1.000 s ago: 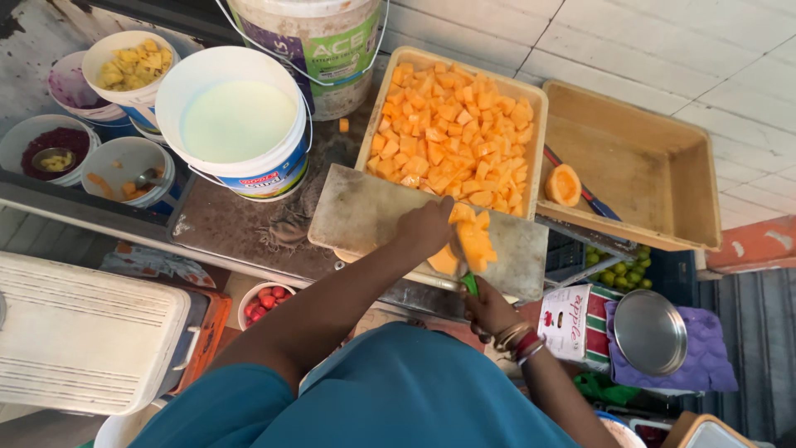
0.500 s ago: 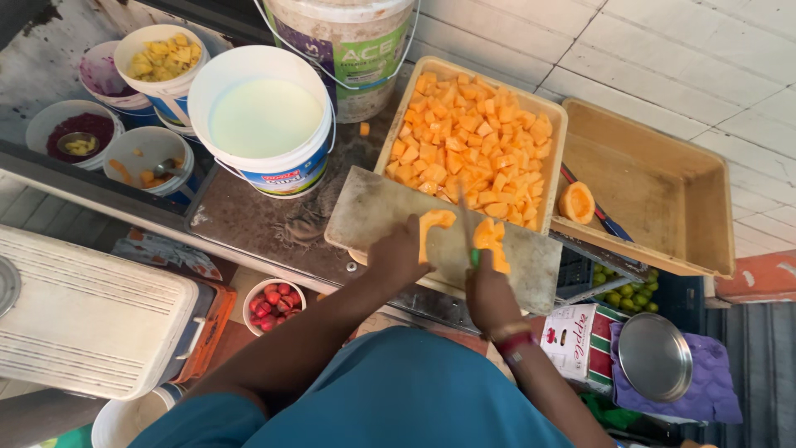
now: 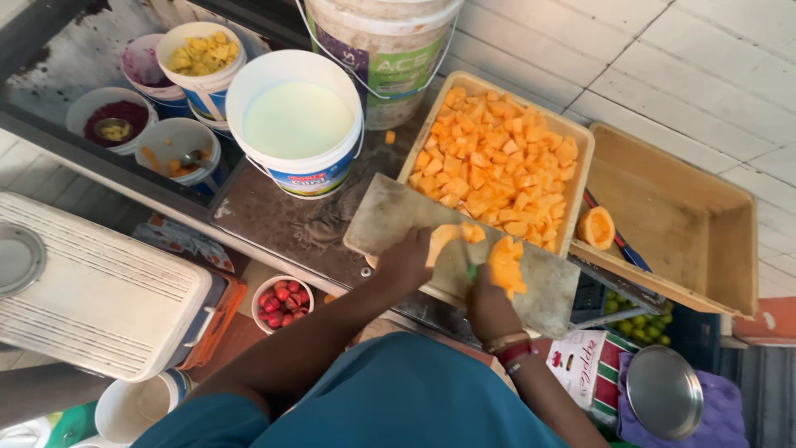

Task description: The person cuts a cantaloupe into pieces using a knife, moves the pieces into a large tray, and sets the rinds aside.

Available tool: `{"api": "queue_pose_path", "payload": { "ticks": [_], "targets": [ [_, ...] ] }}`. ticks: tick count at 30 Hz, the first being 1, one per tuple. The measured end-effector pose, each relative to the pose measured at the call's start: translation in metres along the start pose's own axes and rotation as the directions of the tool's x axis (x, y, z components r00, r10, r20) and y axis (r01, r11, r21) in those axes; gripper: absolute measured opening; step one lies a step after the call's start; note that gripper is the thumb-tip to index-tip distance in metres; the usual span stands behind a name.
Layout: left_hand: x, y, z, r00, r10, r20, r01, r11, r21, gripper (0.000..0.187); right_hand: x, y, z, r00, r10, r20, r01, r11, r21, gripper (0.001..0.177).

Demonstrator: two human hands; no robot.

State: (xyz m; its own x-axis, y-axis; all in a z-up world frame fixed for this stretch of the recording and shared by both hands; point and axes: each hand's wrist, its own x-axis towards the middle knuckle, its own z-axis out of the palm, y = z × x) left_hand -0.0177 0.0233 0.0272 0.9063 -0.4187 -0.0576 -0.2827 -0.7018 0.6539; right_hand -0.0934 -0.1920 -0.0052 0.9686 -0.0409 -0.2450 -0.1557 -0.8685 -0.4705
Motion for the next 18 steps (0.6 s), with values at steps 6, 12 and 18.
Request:
{"api": "queue_pose_path", "payload": {
  "ticks": [6,12,18],
  "targets": [
    [0.004,-0.018,0.003,0.995,0.069,-0.066,-0.072,0.997,-0.042,0.064,-0.002,0.002,0.002,0.995,-0.038,0.093,0.046,0.995,-0.086,0.023],
    [0.006,-0.027,0.010,0.992,0.034,-0.125,-0.052,0.989,-0.137,0.053,-0.005,-0.011,0.002,0.994,-0.028,0.104,0.040,0.993,-0.109,0.023],
    [0.003,-0.028,0.010,0.989,-0.014,-0.146,-0.021,0.971,-0.239,0.040,-0.012,-0.007,-0.015,0.977,-0.179,0.121,0.178,0.984,0.017,0.028]
  ]
}}
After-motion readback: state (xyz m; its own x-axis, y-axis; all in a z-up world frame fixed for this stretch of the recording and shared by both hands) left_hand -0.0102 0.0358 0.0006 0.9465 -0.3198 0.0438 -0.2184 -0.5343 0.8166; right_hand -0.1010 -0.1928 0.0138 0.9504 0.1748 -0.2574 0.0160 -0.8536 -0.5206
